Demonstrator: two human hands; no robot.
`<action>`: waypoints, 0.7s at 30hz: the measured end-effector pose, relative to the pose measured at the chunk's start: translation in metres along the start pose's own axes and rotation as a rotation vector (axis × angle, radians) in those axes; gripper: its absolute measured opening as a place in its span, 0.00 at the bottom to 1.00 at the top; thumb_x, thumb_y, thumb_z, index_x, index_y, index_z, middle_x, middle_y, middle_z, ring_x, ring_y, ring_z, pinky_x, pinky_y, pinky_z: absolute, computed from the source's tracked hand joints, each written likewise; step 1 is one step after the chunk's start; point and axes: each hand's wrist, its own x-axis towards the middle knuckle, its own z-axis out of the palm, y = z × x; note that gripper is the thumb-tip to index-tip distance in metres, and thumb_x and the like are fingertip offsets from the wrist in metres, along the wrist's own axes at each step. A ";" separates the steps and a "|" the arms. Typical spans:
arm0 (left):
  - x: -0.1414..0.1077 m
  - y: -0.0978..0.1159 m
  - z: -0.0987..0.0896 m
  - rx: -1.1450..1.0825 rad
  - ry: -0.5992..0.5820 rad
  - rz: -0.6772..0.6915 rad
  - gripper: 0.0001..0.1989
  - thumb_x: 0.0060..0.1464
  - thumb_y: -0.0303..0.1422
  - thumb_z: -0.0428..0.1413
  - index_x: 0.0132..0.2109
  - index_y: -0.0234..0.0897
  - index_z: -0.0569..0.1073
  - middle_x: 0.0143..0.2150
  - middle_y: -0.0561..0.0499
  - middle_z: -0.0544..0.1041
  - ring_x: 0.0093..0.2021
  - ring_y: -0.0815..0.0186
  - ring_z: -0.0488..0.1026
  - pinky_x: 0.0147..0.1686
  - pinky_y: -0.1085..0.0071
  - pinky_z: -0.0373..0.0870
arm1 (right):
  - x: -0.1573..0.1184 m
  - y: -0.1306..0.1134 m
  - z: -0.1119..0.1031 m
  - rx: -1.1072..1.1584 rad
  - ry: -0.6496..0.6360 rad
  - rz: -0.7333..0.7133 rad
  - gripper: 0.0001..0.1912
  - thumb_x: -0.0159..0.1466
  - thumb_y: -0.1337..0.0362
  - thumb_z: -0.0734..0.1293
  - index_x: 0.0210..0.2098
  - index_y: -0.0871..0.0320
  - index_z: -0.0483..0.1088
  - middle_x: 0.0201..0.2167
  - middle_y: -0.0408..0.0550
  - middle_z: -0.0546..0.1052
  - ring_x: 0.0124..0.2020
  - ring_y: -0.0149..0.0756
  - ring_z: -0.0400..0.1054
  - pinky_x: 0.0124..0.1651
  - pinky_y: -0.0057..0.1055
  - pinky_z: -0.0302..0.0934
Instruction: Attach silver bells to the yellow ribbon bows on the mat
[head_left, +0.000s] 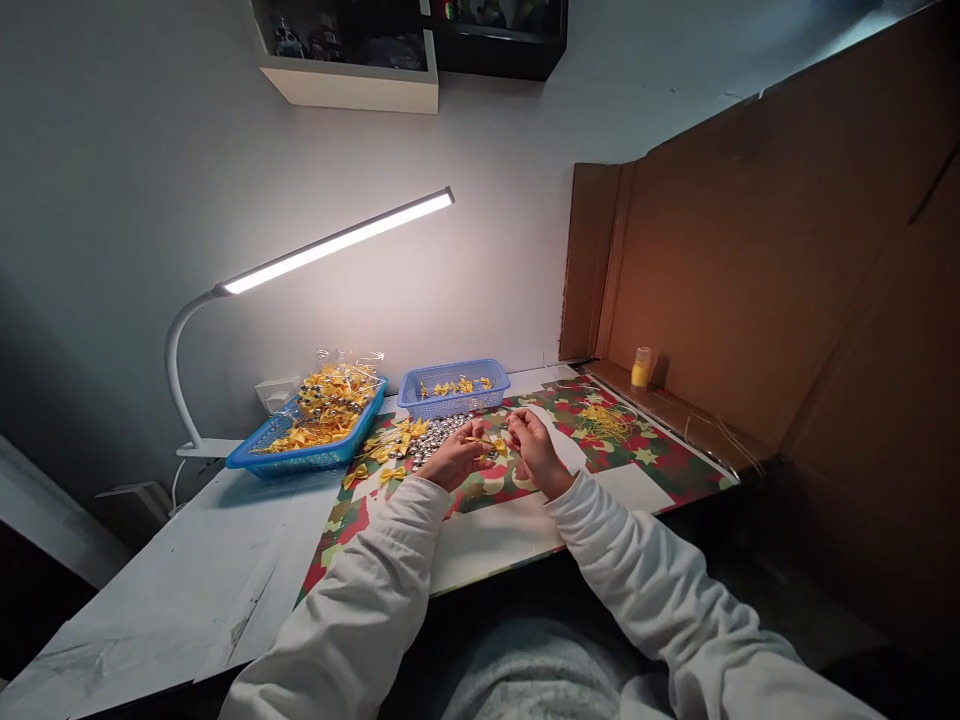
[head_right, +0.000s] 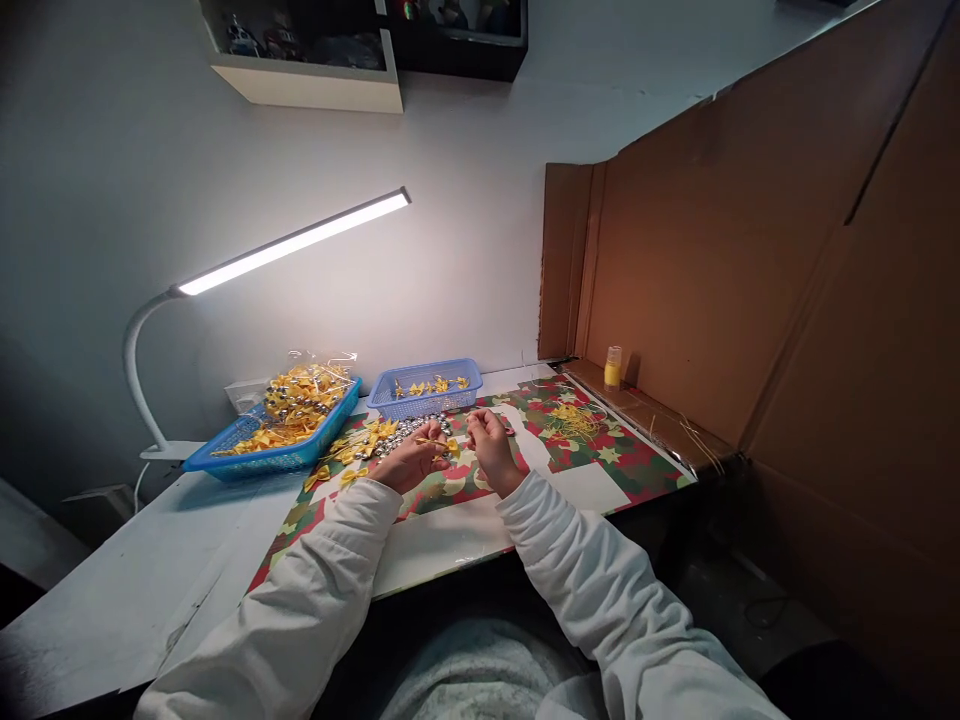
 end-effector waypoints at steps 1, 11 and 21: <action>-0.001 -0.001 0.001 0.006 -0.039 -0.032 0.22 0.31 0.27 0.66 0.28 0.38 0.59 0.26 0.58 0.68 0.23 0.75 0.66 0.27 0.75 0.71 | 0.000 0.001 0.000 -0.006 0.007 0.001 0.14 0.50 0.53 0.65 0.27 0.56 0.60 0.20 0.35 0.58 0.20 0.24 0.50 0.22 0.24 0.49; -0.001 -0.008 0.008 -0.103 -0.052 -0.096 0.22 0.29 0.22 0.65 0.27 0.37 0.59 0.25 0.58 0.68 0.24 0.76 0.68 0.29 0.76 0.70 | 0.001 0.010 0.004 -0.067 -0.024 -0.015 0.13 0.51 0.54 0.64 0.27 0.55 0.60 0.22 0.37 0.59 0.22 0.27 0.52 0.25 0.25 0.51; 0.011 -0.006 -0.004 -0.196 0.347 0.075 0.18 0.32 0.24 0.62 0.25 0.37 0.58 0.22 0.60 0.66 0.21 0.78 0.65 0.25 0.80 0.66 | -0.024 -0.013 -0.007 -0.441 -0.038 -0.393 0.07 0.61 0.60 0.59 0.28 0.54 0.62 0.24 0.42 0.68 0.28 0.34 0.62 0.36 0.32 0.57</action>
